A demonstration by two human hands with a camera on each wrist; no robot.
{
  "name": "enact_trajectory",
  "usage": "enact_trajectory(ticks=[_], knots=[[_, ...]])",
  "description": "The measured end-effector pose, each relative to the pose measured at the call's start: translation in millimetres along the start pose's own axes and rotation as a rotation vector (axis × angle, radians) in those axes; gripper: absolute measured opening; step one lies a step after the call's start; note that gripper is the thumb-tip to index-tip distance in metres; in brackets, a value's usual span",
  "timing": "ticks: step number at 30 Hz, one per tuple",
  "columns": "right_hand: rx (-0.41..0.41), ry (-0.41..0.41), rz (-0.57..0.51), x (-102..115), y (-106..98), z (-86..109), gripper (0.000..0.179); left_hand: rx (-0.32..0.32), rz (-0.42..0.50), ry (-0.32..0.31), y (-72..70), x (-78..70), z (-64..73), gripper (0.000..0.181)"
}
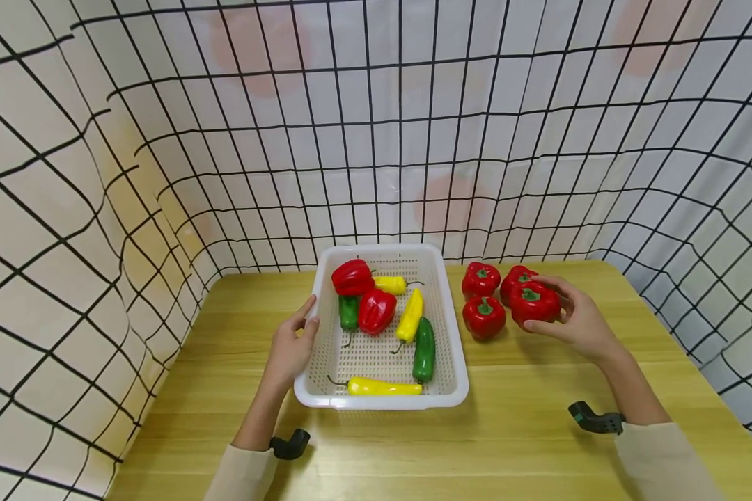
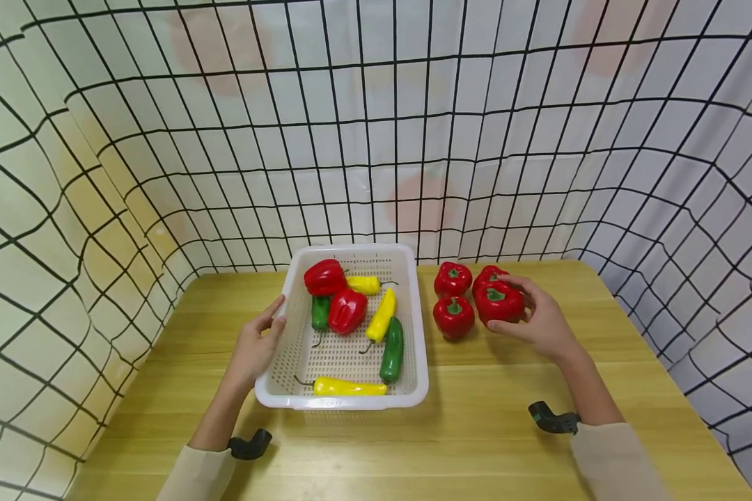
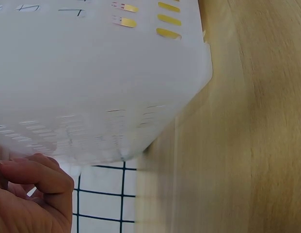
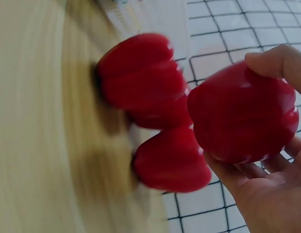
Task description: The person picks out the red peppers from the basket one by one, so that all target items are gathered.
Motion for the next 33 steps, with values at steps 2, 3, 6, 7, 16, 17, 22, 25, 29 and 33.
enact_trajectory(ticks=[2,3,6,7,16,17,22,25,29,33], knots=[[-0.006,0.013,0.006,-8,-2,0.1,0.08,-0.002,-0.001,-0.001,-0.5,0.0,0.3,0.05],[-0.01,0.021,0.016,-12,-3,0.5,0.08,-0.001,-0.001,-0.001,-0.4,0.0,0.5,0.05],[-0.018,0.053,0.035,-25,-4,1.9,0.082,0.0,0.001,-0.001,-0.3,-0.1,0.6,0.049],[-0.019,0.065,0.038,-29,-3,2.2,0.083,0.002,0.003,-0.003,-0.2,0.1,0.7,0.05],[-0.037,0.116,0.053,-52,3,1.5,0.089,-0.003,0.01,-0.002,0.0,-0.5,0.8,0.05],[-0.043,0.12,0.052,-53,3,1.4,0.089,-0.004,0.01,-0.001,0.0,-0.5,0.7,0.05],[-0.073,0.143,0.04,-59,4,3.7,0.093,-0.005,0.006,-0.004,0.2,-0.3,0.9,0.05],[-0.072,0.155,0.014,-64,7,5.4,0.093,-0.006,0.006,-0.003,0.0,-0.2,0.7,0.05],[-0.056,0.158,-0.009,-67,12,5.8,0.094,-0.009,0.009,-0.002,-0.4,-0.4,0.1,0.05],[-0.051,0.161,-0.02,-69,18,5.2,0.094,-0.009,0.011,-0.01,-0.4,0.0,0.4,0.05]])
Point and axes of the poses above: each hand's wrist, its own z-axis away from the middle knuckle, its own y-axis out of the palm, x = y × z, the point moved 9 cm from there along -z, towards the middle knuckle
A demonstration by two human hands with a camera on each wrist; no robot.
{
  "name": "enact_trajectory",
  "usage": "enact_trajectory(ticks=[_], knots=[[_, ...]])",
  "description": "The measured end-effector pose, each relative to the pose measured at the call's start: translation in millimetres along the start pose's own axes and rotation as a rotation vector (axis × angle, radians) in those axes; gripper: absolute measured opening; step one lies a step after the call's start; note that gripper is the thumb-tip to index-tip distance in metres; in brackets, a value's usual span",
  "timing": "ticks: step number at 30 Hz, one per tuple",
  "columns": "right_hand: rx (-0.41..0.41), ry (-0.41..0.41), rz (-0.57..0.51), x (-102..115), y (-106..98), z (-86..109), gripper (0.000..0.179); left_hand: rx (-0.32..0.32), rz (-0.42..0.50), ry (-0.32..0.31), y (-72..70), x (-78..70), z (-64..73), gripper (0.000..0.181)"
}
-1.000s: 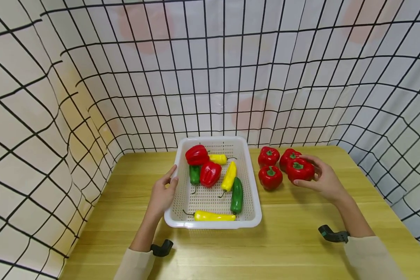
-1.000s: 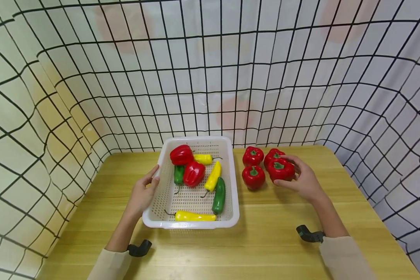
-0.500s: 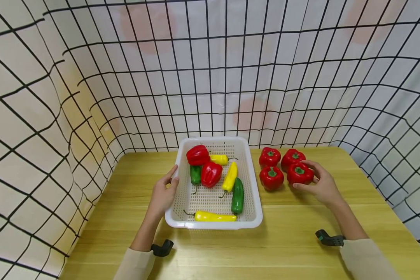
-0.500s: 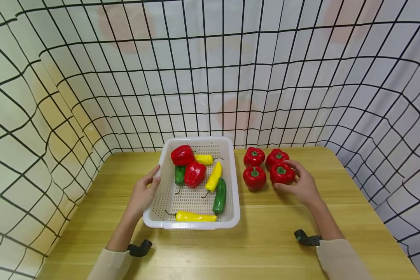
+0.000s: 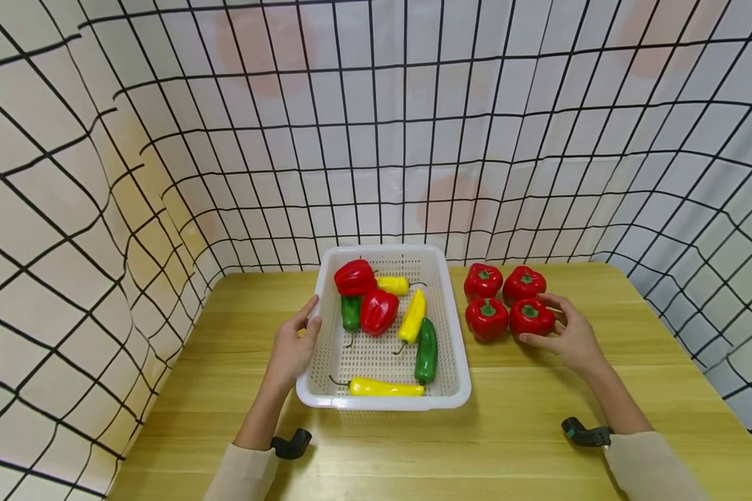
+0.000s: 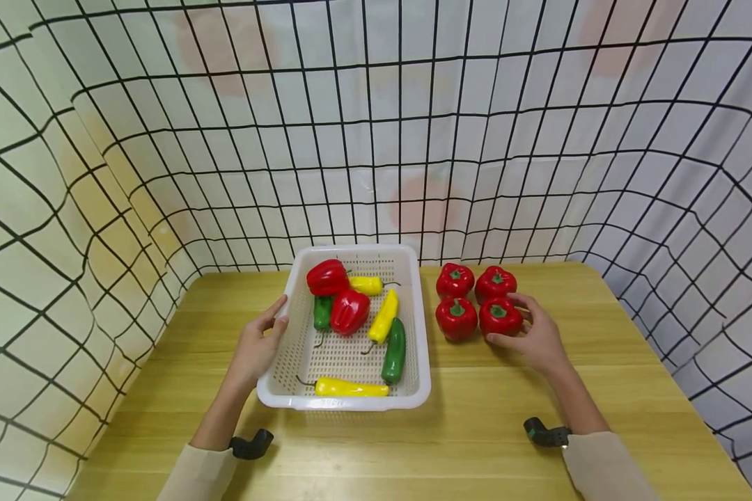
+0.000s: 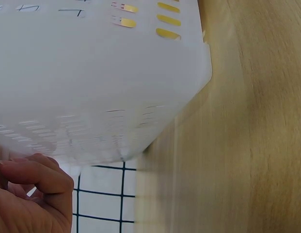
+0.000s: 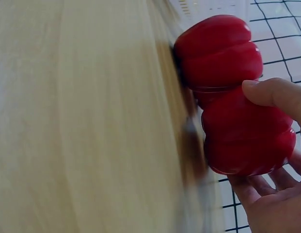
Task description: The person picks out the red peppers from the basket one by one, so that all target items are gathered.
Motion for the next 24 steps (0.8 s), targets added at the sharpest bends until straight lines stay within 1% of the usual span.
enact_trajectory(ticks=[3,5,9,12,19,21,24], knots=[[0.005,0.005,-0.008,-2,3,-0.6,0.093,-0.001,0.002,-0.004,-0.3,0.7,0.3,0.05],[0.01,0.006,0.005,-4,5,-1.2,0.094,0.0,0.004,-0.006,-0.5,0.9,0.5,0.05],[0.009,0.009,0.025,-8,7,-2.7,0.095,0.002,0.003,0.004,-0.8,0.1,0.4,0.05],[0.014,0.01,0.02,-10,7,-2.5,0.096,0.006,0.009,0.009,0.0,-0.7,0.6,0.05],[0.041,0.006,0.035,-12,10,0.0,0.1,0.005,0.011,0.008,0.7,-0.4,0.4,0.05],[0.031,0.0,0.042,-10,9,1.9,0.099,0.004,0.01,0.009,0.6,-0.2,0.2,0.05],[-0.005,-0.017,0.052,-2,4,4.5,0.095,0.005,0.011,0.011,0.6,0.0,-0.1,0.05]])
Point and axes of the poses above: each hand's wrist, its own z-axis away from the middle knuckle, its own y-axis out of the palm, x = y × z, the point moved 9 cm from there along -z, towards the middle knuckle
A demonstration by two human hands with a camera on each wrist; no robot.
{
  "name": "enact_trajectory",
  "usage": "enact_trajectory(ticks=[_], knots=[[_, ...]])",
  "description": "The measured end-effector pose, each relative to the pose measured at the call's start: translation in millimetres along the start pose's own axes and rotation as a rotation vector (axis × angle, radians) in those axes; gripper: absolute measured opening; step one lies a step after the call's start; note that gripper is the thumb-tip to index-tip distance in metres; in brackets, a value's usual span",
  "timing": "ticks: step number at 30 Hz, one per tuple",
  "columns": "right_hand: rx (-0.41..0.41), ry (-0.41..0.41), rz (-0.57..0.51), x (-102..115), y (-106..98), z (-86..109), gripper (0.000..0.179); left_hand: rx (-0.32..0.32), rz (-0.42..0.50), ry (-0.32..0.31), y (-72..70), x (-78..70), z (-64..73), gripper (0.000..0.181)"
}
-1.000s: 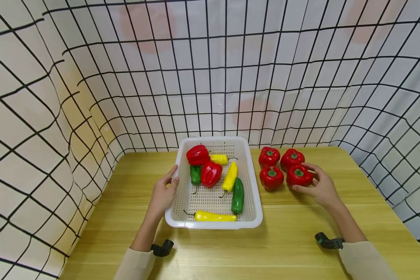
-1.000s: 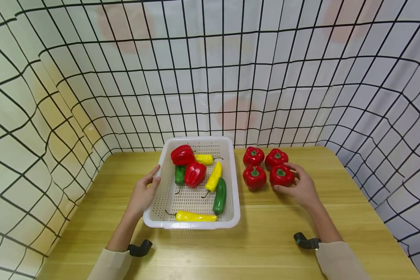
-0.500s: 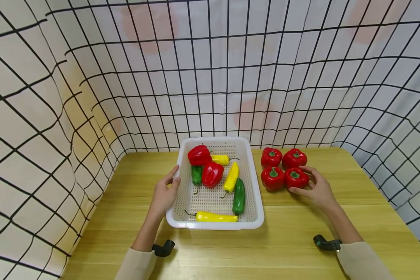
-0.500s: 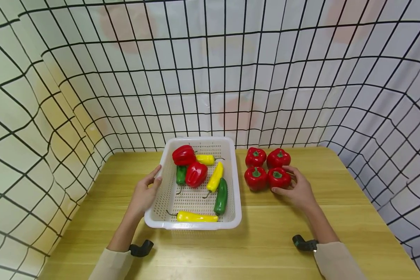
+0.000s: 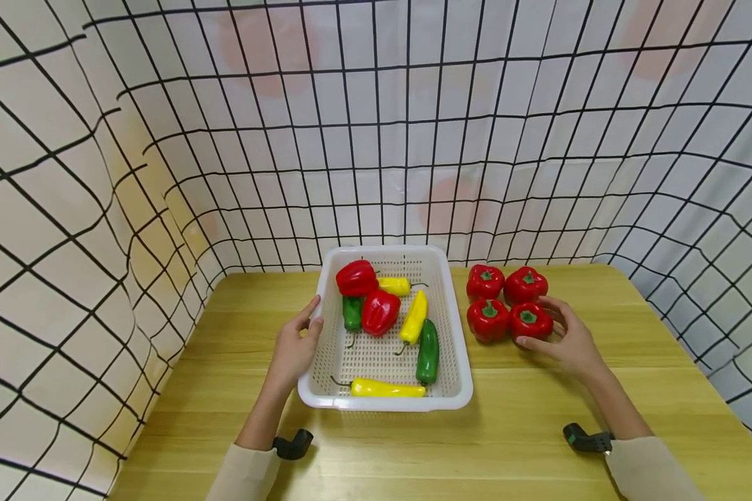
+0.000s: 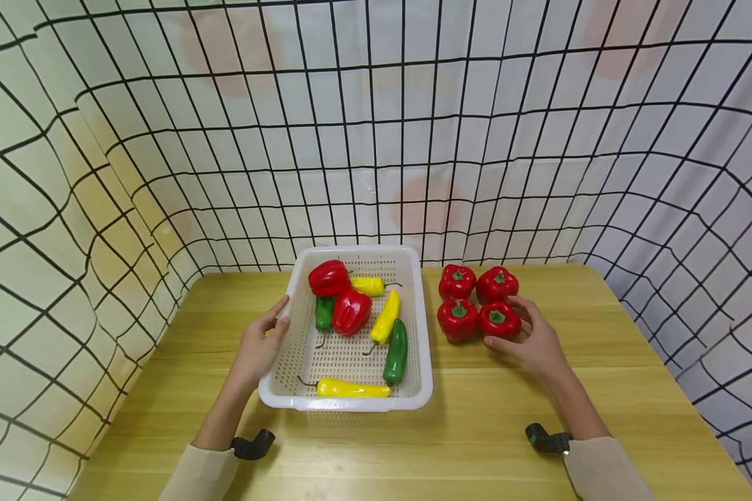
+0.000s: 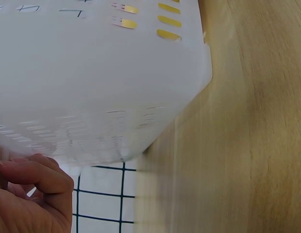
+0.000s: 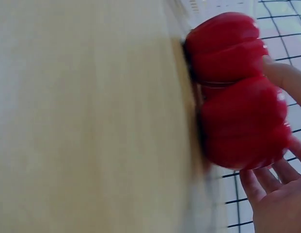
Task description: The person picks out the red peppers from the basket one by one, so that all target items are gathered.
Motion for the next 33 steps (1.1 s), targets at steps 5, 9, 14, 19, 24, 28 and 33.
enact_trajectory(ticks=[5,9,14,19,24,28,33], knots=[[-0.076,-0.081,0.017,21,-13,-0.9,0.083,-0.006,-0.006,0.007,-0.7,-0.7,0.1,0.049],[-0.106,-0.115,0.05,41,-21,-3.9,0.08,-0.003,-0.008,0.006,-0.6,-0.8,-0.3,0.049],[-0.086,-0.107,0.058,65,-18,-10.5,0.082,0.001,-0.009,0.005,0.0,-1.3,-1.0,0.049],[-0.058,-0.11,0.041,86,-8,-20.1,0.082,0.0,-0.008,0.007,-0.3,-2.7,-1.2,0.049],[-0.021,-0.13,0.026,103,4,-26.2,0.082,0.001,-0.016,0.005,-0.3,-2.8,-0.6,0.049],[0.014,-0.165,-0.018,119,15,-32.1,0.077,-0.008,-0.022,0.009,-0.8,-2.9,-1.0,0.049],[0.068,-0.169,-0.064,138,32,-41.5,0.073,-0.018,-0.013,0.024,-2.1,-2.9,-1.0,0.048]])
Point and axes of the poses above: each hand's wrist, its own z-axis away from the middle knuckle, its own y-axis out of the palm, x = y × z, the point moved 9 cm from there along -z, towards the middle knuckle
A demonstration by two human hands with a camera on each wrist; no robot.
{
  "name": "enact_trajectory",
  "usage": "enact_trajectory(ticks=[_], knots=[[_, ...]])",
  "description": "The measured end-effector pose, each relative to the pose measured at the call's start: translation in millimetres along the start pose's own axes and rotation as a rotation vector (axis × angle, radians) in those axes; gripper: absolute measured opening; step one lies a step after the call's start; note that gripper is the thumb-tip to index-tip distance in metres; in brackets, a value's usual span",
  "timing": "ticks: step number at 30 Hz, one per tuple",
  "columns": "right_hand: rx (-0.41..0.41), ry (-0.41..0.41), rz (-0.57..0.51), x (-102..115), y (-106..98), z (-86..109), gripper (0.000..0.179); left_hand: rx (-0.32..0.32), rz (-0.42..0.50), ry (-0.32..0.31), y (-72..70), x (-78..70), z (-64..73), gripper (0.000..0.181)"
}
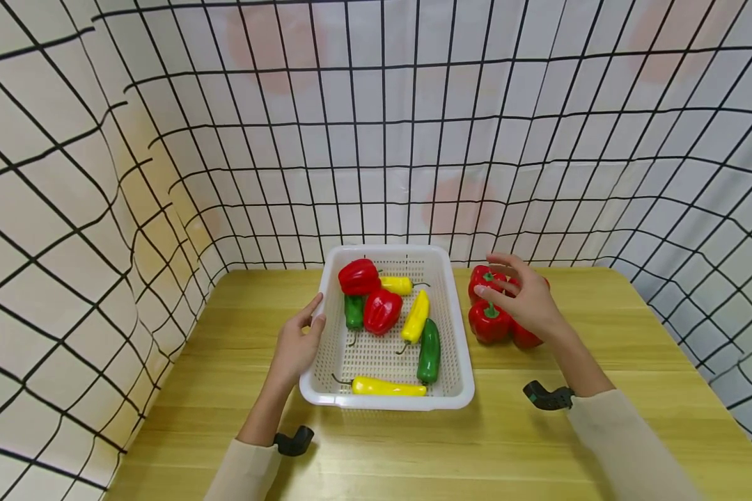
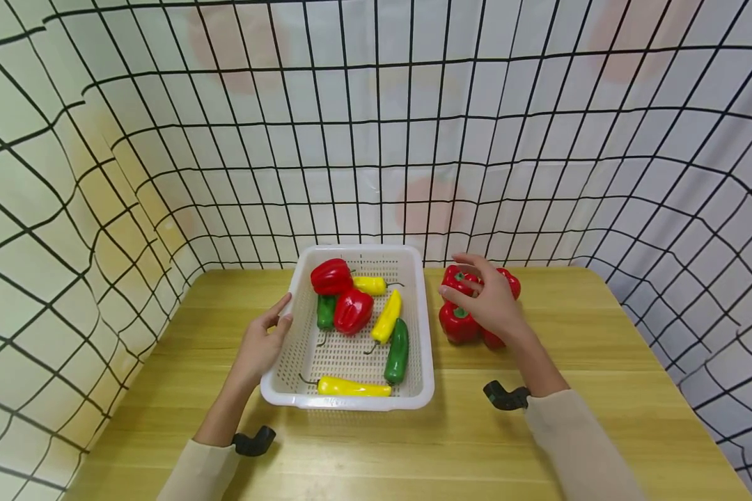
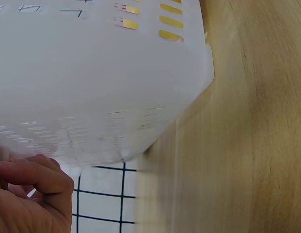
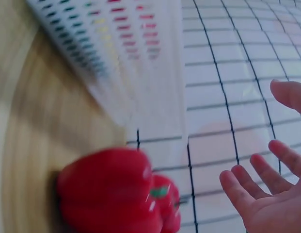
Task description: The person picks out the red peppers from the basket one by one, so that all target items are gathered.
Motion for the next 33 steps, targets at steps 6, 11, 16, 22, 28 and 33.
enact_trajectory(ticks=[6,11,16,22,28,33], knots=[[0.024,-0.01,-0.002,26,21,-18.2,0.074,-0.003,0.007,0.009,0.4,-0.8,-0.7,0.048],[0.053,-0.051,-0.031,48,41,-33.0,0.072,-0.004,0.001,0.015,1.0,-0.6,-1.9,0.047],[0.083,-0.045,-0.036,63,62,-47.2,0.07,-0.004,-0.006,0.019,1.2,-1.1,-1.9,0.048],[0.126,-0.041,-0.039,73,86,-63.7,0.071,-0.001,-0.006,0.0,-0.6,1.7,0.0,0.048],[0.159,0.024,-0.058,69,107,-75.5,0.07,-0.002,-0.007,0.003,-1.2,0.8,-0.2,0.048],[0.207,0.054,-0.046,58,129,-79.1,0.068,0.0,0.0,0.007,-0.5,-0.1,-0.1,0.048]])
Point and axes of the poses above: each hand's wrist, its own z-axis away from the middle knuckle, its own y-axis out of the palm, x = y × z, the point moved 9 cm from there along -z, towards the middle knuckle
